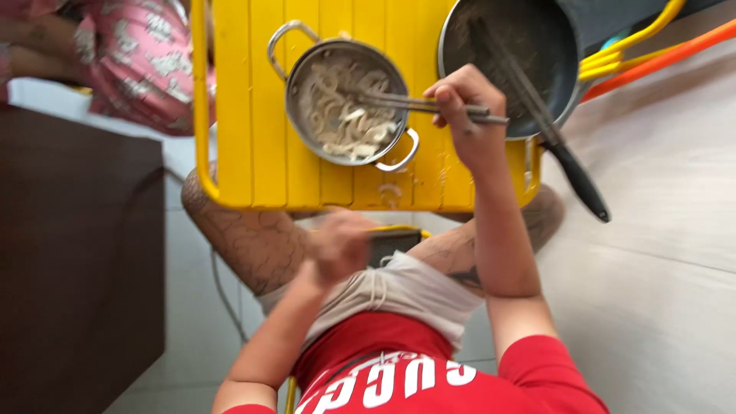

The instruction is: Stirring and lifting noodles in a small pot using chopsticks

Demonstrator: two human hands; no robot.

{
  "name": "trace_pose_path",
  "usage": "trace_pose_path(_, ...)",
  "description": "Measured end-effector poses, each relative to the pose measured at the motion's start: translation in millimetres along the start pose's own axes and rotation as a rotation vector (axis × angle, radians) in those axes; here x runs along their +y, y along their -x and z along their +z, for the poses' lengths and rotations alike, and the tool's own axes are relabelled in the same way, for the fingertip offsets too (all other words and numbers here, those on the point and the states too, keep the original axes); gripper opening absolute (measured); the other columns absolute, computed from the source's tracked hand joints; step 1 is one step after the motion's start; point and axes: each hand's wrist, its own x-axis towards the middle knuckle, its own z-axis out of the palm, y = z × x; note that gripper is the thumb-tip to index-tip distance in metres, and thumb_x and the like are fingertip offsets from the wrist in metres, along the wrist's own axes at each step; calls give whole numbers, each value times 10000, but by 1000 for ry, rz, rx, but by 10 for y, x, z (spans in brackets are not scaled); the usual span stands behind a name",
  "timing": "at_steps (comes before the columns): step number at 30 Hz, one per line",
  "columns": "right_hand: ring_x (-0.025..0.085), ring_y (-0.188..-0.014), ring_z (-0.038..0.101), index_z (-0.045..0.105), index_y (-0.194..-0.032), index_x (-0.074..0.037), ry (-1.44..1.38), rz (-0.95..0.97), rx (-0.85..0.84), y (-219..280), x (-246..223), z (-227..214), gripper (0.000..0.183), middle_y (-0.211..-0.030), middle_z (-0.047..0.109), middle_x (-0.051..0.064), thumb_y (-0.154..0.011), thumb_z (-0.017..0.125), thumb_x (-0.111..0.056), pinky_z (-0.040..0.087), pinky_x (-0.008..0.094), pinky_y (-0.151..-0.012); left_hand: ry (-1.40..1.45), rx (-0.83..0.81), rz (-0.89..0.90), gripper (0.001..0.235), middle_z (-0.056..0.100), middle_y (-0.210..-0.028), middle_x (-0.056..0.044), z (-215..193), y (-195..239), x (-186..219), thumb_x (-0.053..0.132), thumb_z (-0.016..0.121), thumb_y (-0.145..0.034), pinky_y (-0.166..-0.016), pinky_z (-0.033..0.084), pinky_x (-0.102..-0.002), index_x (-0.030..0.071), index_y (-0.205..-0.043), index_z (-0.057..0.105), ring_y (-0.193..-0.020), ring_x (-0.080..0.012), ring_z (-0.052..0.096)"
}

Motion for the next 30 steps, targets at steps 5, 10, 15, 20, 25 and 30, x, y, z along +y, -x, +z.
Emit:
trace_pose_path(5,148,-650,559,641,-924,-14,-71,-9,-14,-2,-70,160,305,-882,575,106,-1102,546,-242,471,236,-571,-172,-808,-45,270,642,-1017,-124,988,1448,-672,71,608,-790,-845,510,-441,100,-1053,660,-944,-344,621)
trace_pose_path(10,151,-645,547,708,-1008,4,8,-51,-77,88,-70,206,310,-914,578,110,-1143,537,-216,451,241,-584,-264,-927,164,360,573,-1103,-119,1185,1655,-615,153,674,-798,-696,542,-423,145,-1144,577,-921,-300,620)
trace_pose_path(15,165,-662,587,667,-1008,24,17,-45,-43,130,-53,157,350,-963,614,140,-1186,531,-244,449,248,-622,-269,-936,291,73,555,-964,-90,1473,1761,-696,157,563,-934,-440,534,-445,116,-978,605,-729,-252,679)
trace_pose_path(20,200,-736,590,683,-1087,42,-14,-64,-52,194,115,170,334,-1017,586,148,-1245,517,-201,495,270,-664,-332,-841,274,79,632,-929,-61,1556,1907,-743,130,540,-929,-465,514,-440,149,-957,611,-682,-249,704)
trace_pose_path(25,208,-700,595,693,-1081,52,12,-63,-20,97,129,270,316,-1014,595,163,-1249,508,-141,466,264,-642,-280,-1001,176,96,663,-879,-55,1515,1903,-793,125,487,-956,-501,517,-482,133,-1016,561,-701,-290,725)
trace_pose_path(30,254,-679,637,738,-953,-9,-94,-43,39,117,220,220,235,-904,637,176,-1137,653,-127,559,354,-649,-515,-590,112,63,601,-761,40,1335,1940,-748,171,574,-828,-597,557,-292,190,-854,520,-721,-162,701)
